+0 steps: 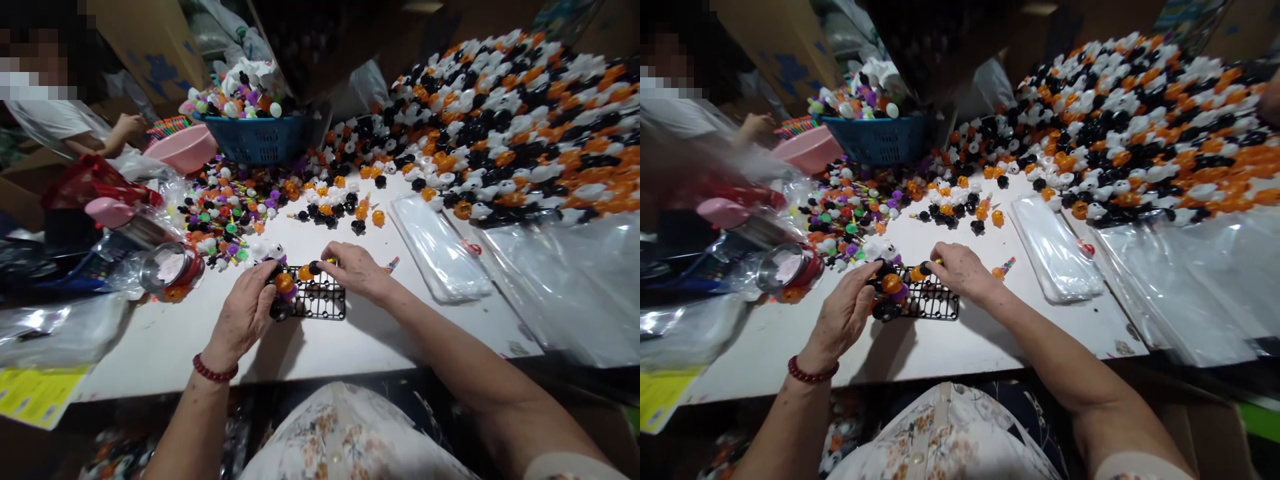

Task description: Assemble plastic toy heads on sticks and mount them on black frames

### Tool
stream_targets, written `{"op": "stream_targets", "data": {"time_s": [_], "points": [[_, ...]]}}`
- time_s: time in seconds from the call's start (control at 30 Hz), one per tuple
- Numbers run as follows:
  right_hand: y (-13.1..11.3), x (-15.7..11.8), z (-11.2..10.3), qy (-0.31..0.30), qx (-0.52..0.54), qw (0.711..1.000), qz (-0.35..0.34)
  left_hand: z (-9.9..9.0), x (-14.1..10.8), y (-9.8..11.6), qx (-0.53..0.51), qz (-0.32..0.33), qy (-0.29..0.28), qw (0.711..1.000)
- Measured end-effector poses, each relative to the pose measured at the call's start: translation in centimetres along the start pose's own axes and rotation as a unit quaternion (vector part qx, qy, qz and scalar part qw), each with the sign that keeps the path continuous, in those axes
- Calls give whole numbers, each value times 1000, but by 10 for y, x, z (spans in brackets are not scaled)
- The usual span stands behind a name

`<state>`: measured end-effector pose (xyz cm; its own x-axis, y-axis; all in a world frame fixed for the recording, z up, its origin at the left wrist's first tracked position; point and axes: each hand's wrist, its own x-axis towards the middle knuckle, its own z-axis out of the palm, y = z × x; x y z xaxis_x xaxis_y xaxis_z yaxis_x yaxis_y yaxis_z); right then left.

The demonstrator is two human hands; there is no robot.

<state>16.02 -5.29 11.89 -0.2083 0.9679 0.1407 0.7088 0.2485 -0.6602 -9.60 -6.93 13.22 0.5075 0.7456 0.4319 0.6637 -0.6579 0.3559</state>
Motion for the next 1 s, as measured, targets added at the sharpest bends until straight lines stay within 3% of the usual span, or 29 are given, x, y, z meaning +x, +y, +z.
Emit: {"op": "stream_targets", "data": {"time_s": [0.43, 0.63, 0.77, 0.87, 1.0], "points": [[-27, 41, 46, -61, 61, 995, -45, 11, -1, 0, 42, 29, -26, 998], [-29, 40, 63, -63, 83, 993, -50, 21, -2, -16, 81, 61, -25, 995], [-30, 32, 66, -105, 151, 983, 2, 25, -1, -22, 111, 86, -21, 990], [-28, 27, 67, -86, 224, 971, 11, 27, -2, -25, 117, 91, -9, 989], [-21, 24, 72, -76, 244, 967, 3, 31, -4, -28, 127, 84, 12, 988]]}}
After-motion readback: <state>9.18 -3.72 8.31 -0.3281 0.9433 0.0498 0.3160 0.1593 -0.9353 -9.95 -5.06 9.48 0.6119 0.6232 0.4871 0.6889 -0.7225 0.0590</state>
